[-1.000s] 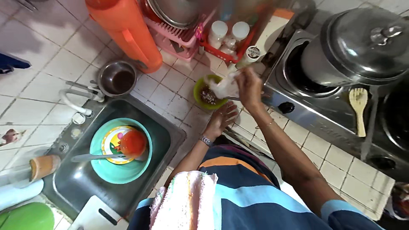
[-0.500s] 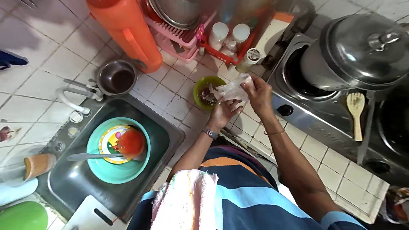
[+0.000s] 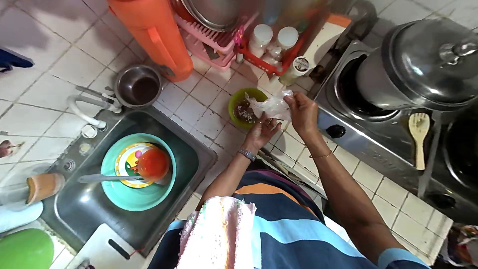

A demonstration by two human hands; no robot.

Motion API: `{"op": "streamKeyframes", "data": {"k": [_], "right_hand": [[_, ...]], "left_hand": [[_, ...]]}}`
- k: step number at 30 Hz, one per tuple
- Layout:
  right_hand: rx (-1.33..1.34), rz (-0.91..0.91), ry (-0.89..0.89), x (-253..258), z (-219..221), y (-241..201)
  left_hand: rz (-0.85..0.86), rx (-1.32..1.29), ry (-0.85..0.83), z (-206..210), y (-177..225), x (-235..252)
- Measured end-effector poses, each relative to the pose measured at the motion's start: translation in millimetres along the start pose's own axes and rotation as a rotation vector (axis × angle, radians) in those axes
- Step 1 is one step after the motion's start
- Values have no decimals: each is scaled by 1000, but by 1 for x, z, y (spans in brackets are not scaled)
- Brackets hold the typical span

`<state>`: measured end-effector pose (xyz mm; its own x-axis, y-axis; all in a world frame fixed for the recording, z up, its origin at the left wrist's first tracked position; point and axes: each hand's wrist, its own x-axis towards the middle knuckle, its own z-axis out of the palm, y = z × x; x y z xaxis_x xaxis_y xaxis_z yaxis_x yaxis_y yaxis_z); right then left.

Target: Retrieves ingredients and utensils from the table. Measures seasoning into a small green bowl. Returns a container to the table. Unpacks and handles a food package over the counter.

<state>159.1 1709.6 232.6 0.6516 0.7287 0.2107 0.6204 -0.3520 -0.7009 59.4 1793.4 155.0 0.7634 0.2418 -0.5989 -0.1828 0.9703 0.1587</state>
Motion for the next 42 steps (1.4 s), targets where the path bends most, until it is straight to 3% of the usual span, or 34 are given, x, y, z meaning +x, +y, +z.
{"op": "streamKeyframes", "data": {"k": [15, 18, 24, 29, 36, 40, 42], "right_hand": [[17, -16, -9, 6, 0, -7], [48, -12, -18, 17, 9, -9], [19, -87, -2, 8, -11, -26], [-7, -69, -51, 4, 22, -8], [37, -36, -19, 24, 8, -11], [36, -93, -11, 9, 1, -17], [56, -86, -25, 7, 4, -10]], "left_hand": [[23, -18, 46, 3, 8, -6], [37, 42, -29, -5, 9, -4], [-55, 198, -181, -19, 9, -24], [-180, 235, -59, -30, 1, -25], [-37, 281, -99, -26, 9, -28], [46, 366, 52, -9, 15, -33], [58, 391, 44, -6, 14, -35]]}}
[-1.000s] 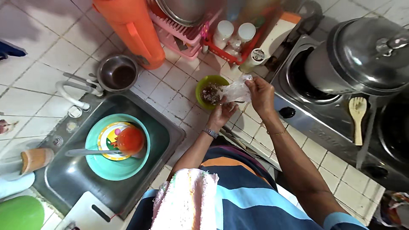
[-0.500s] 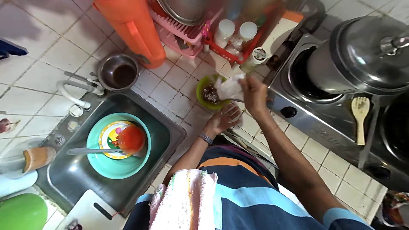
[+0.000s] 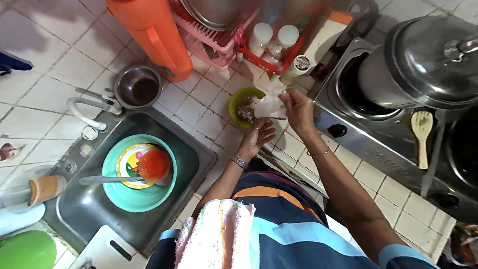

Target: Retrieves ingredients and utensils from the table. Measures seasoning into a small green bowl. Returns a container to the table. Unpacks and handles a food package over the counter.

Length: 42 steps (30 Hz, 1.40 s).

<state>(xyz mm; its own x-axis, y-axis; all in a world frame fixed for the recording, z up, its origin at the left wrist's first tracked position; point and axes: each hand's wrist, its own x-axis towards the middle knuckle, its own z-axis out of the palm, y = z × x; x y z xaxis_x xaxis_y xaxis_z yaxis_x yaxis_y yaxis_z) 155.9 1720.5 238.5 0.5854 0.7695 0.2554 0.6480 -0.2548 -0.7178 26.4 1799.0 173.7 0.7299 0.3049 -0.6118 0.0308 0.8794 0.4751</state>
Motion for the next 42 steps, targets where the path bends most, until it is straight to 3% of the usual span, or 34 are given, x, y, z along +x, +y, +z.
{"op": "streamKeyframes", "data": {"k": [7, 10, 15, 24, 26, 29, 39, 42], "right_hand": [[23, -32, 38, 4, -19, -8], [-10, -48, 94, 5, -21, -11], [-18, 18, -17, -3, 12, 14], [-15, -115, 114, -1, -28, -23], [-27, -117, 137, -2, -20, -20], [-37, -47, 11, -8, 4, 2], [-41, -121, 104, -1, -22, -15], [-21, -75, 80, -8, -7, -7]], "left_hand": [[-3, -52, -125, -5, -11, 4], [-17, -65, -118, -3, -13, 3], [-75, -85, -80, 2, -12, 5], [2, 41, -160, -2, -14, 0], [-20, 14, -149, -1, -16, 3], [-58, -37, -137, 1, -18, 5], [26, -10, -188, -5, -16, 3], [9, -27, -161, 0, -16, 1]]}}
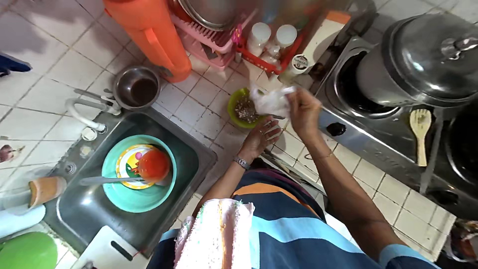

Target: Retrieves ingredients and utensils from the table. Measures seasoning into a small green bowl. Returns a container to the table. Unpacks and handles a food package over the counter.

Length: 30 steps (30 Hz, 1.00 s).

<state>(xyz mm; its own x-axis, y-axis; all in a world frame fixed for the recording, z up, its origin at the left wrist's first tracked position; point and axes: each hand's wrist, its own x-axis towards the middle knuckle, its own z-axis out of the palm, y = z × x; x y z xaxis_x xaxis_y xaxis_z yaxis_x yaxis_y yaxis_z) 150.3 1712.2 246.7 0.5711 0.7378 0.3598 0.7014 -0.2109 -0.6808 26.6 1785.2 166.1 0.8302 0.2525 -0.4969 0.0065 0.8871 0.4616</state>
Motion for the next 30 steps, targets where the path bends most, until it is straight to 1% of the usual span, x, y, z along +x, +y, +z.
{"op": "streamKeyframes", "data": {"k": [3, 7, 10, 13, 15, 19, 22, 27, 30], "right_hand": [[5, 58, -61, -4, 11, 19], [22, 89, -42, -6, -4, 24], [94, 140, 6, -9, -8, 30], [198, 218, 56, -18, -5, 44], [307, 333, 73, -26, -2, 51], [572, 657, 102, -41, 3, 54], [682, 784, 179, -48, 8, 53], [775, 832, 299, -51, 11, 45], [774, 799, 330, -54, 14, 45]], "left_hand": [[8, -35, 10, 4, 3, 2], [42, -77, -29, 4, 0, 1], [58, -112, 43, 11, 1, 0], [124, -89, 119, 15, 2, 4], [177, -60, 164, 15, 3, 6], [246, 20, 204, 13, 4, 8], [272, 38, 201, 12, 1, 9], [276, 50, 185, 10, 1, 11], [267, 67, 206, 11, 3, 9]]}}
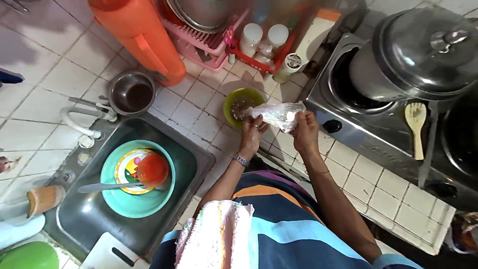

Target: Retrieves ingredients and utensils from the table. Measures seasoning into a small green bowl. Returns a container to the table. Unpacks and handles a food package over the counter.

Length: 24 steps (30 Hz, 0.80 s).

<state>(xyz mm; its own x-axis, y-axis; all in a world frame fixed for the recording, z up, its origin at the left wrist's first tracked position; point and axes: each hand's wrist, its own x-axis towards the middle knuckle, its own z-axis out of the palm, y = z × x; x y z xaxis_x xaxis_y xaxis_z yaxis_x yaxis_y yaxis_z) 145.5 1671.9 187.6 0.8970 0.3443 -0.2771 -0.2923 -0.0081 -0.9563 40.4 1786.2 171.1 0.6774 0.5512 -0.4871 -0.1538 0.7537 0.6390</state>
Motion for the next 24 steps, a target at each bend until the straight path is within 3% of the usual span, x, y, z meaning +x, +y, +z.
{"op": "streamKeyframes", "data": {"k": [7, 13, 17, 20, 24], "right_hand": [[-77, -113, -88, 2, 3, -7], [-110, -21, -176, 17, 10, -20], [-115, 14, -326, 33, 9, -26], [-159, -44, -379, 37, 6, -34], [-262, -220, -395, 47, 14, -51]], "left_hand": [[97, 3, -6, -3, -2, 2], [-8, 98, -140, -27, 4, 1], [-94, 371, -157, -45, 25, -12], [45, 558, -39, -56, 44, -16], [213, 604, 74, -70, 66, -12]]}}
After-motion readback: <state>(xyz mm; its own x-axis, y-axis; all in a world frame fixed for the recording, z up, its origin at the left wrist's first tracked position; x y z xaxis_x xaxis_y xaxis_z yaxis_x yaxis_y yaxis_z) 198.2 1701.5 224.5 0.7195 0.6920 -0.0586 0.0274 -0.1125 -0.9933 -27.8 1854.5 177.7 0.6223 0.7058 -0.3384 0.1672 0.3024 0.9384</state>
